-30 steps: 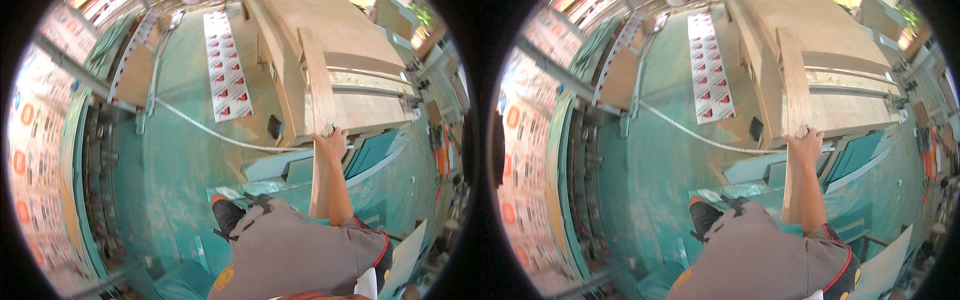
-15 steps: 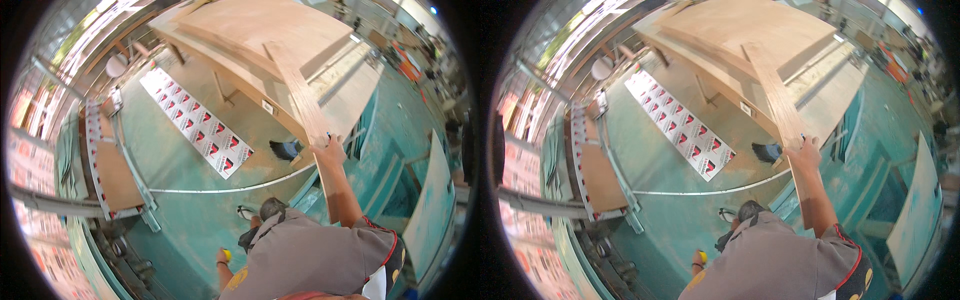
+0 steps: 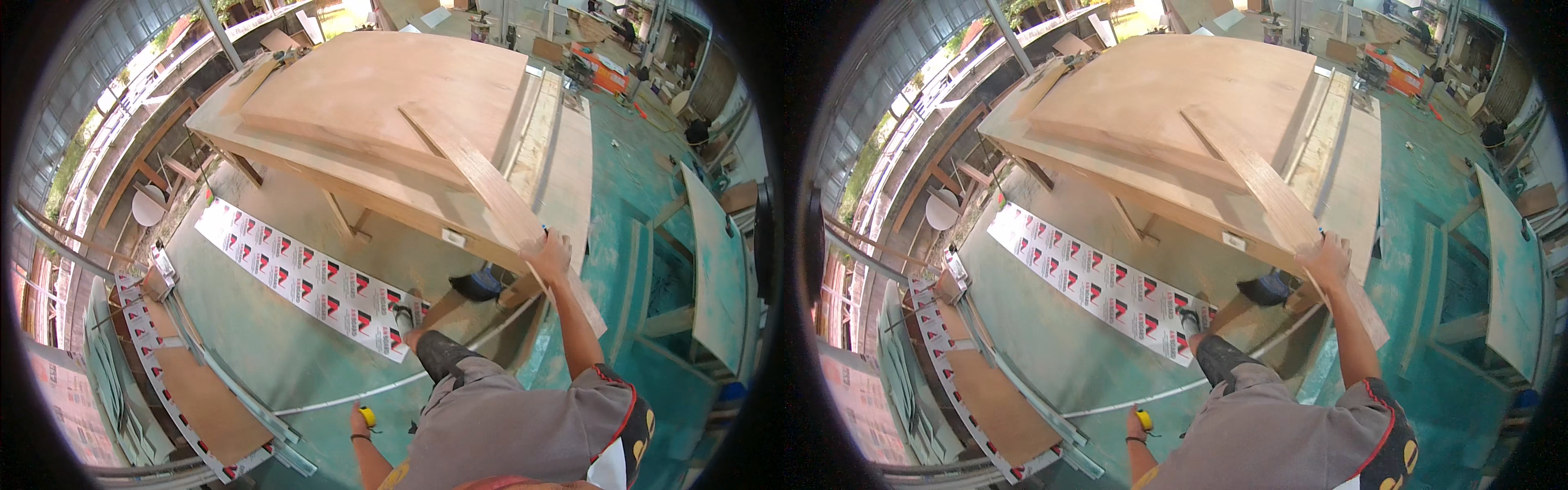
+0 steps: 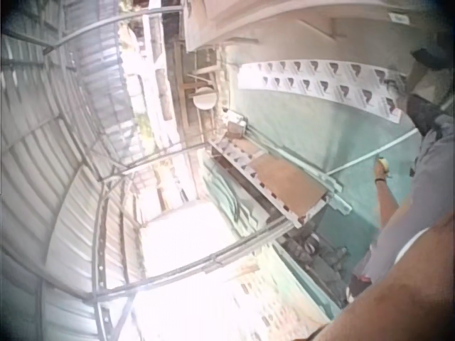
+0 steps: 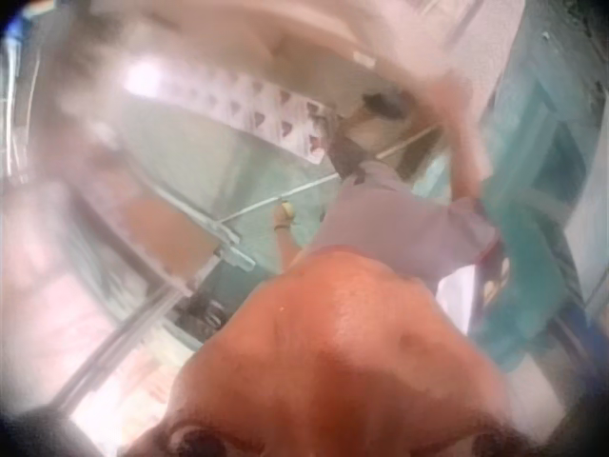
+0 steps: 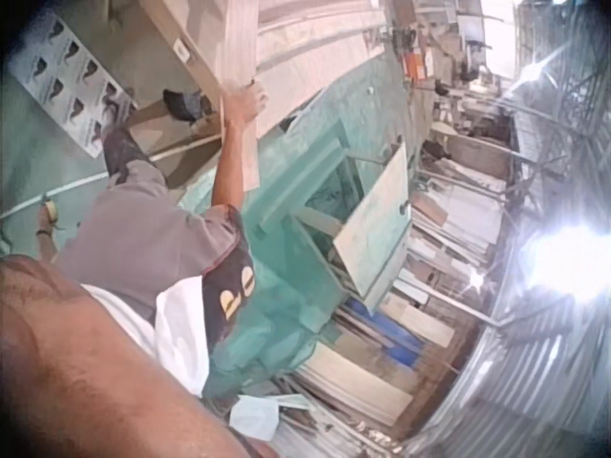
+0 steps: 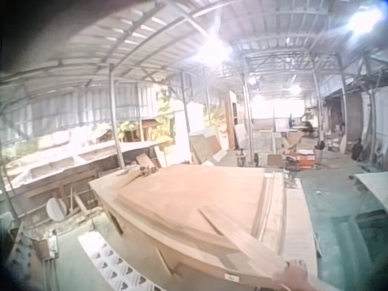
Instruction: The person measures a large plywood sheet with a tape measure and draws a line with a pencil. They then place a narrow wooden board onto the plywood, align it with the marks, and trace its curved edge onto the plywood sheet using a pencil.
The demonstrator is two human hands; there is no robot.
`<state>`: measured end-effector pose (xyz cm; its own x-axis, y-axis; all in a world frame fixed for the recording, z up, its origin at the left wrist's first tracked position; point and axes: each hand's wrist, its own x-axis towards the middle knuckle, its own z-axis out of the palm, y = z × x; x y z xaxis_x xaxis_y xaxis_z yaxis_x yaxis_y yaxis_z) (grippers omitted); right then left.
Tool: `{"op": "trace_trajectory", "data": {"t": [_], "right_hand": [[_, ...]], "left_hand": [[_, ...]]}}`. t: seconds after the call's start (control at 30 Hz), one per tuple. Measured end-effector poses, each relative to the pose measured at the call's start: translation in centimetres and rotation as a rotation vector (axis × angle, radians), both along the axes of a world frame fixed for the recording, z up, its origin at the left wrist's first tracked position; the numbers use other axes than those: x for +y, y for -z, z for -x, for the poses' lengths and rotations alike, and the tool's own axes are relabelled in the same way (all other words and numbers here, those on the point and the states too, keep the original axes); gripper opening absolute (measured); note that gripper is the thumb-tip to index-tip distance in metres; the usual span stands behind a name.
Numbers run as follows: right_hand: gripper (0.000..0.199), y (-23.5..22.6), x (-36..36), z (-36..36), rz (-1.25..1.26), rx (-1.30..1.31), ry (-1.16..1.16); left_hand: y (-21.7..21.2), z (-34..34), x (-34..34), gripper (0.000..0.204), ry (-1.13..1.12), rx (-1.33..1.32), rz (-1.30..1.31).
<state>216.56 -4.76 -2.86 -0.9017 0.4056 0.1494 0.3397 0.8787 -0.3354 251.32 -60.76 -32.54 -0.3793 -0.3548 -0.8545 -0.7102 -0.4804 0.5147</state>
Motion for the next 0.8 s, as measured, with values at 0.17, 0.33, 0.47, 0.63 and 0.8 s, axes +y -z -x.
{"op": "trace_trajectory", "data": {"t": [0.17,0.33,0.47,0.63,0.8], "right_hand": [[0.075,0.1,-6.9,20.7,0.123,0.015,0.000],[0.082,1.2,-6.8,40.1,0.157,-0.036,0.011],[0.079,-0.5,-11.5,53.7,-0.012,-0.052,-0.003],[0.062,0.1,-16.4,64.8,-0.242,0.222,0.177],[0.050,3.2,-31.2,65.5,0.099,0.136,-0.099]], "left_hand": [[3.5,10.5,-4.2,0.042,0.195,-0.143,-0.113],[1.1,22.5,-7.4,0.044,0.339,-0.246,0.073],[-1.0,32.3,-14.2,0.045,0.326,-0.255,0.237],[-1.6,48.4,-20.4,0.042,0.260,0.052,0.221],[-2.5,68.7,-29.4,0.032,0.135,0.237,-0.096]]}}
